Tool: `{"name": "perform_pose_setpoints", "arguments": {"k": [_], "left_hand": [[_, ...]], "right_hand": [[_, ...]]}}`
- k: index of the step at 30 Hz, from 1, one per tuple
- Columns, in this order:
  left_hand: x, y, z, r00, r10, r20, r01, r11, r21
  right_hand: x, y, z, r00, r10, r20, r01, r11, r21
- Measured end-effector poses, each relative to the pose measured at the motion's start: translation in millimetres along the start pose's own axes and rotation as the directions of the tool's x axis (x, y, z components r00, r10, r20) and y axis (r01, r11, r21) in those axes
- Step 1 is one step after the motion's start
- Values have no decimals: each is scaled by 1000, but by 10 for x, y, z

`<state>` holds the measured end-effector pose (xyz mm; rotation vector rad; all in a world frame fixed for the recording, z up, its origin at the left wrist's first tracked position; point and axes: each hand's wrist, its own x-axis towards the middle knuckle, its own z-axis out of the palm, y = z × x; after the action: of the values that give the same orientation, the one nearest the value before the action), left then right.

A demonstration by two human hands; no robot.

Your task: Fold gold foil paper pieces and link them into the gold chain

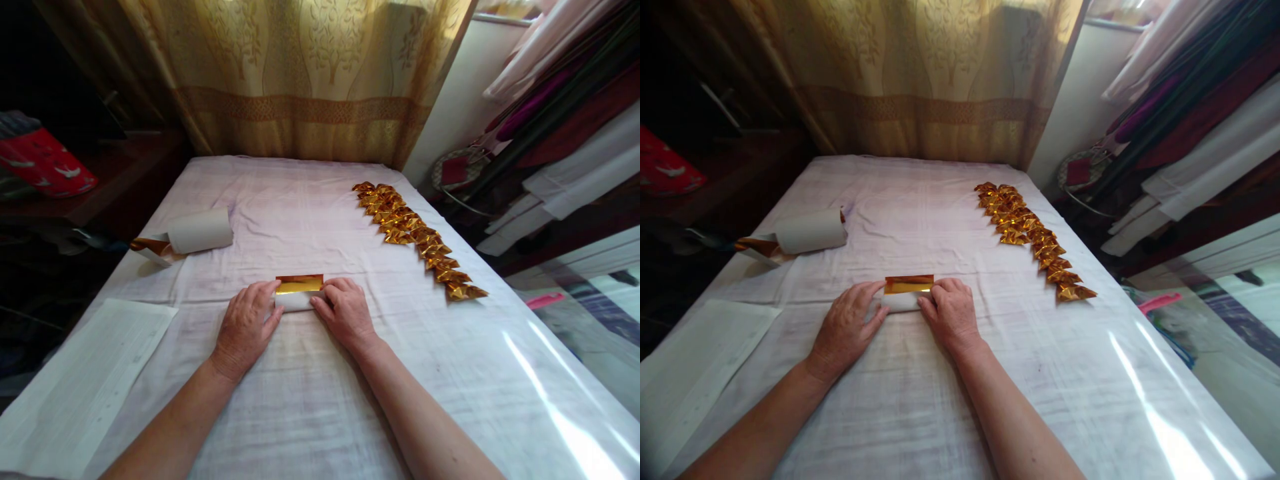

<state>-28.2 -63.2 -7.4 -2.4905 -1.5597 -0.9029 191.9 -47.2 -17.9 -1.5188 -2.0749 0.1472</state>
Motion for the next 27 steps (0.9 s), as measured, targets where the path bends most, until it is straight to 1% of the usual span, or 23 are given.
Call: {"name": "perform_pose_setpoints", "arguments": {"k": [2,5,7,10,14,19,24,27], "left_hand": [[-3,85,-26,998,65,-8,-65,998,27],[-26,253,-44,981,191,41,-191,982,0],[-53,339,-30,970,225,86,-224,974,-23],[-90,384,6,969,216,118,-216,976,-9],[-103,360,26,970,204,134,-208,978,11],[-105,355,23,971,184,151,-185,983,-6],[-112,368,34,975,166,151,-169,986,11],[-106,377,32,975,167,145,-170,985,15]], "right_hand": [[-4,-5,0,1000,6,10,-6,1000,-14],[-8,-3,6,1000,8,23,-7,1000,-30],[-9,-1,8,1000,6,24,-5,1000,-31],[-8,-5,4,1000,8,18,-7,1000,-28],[-8,-24,-5,1000,21,21,-21,999,-29],[-20,-25,-7,999,44,-12,-44,999,10],[-23,-12,-24,999,18,31,-19,1000,22],[-14,-50,-21,999,32,27,-32,999,4]]}}
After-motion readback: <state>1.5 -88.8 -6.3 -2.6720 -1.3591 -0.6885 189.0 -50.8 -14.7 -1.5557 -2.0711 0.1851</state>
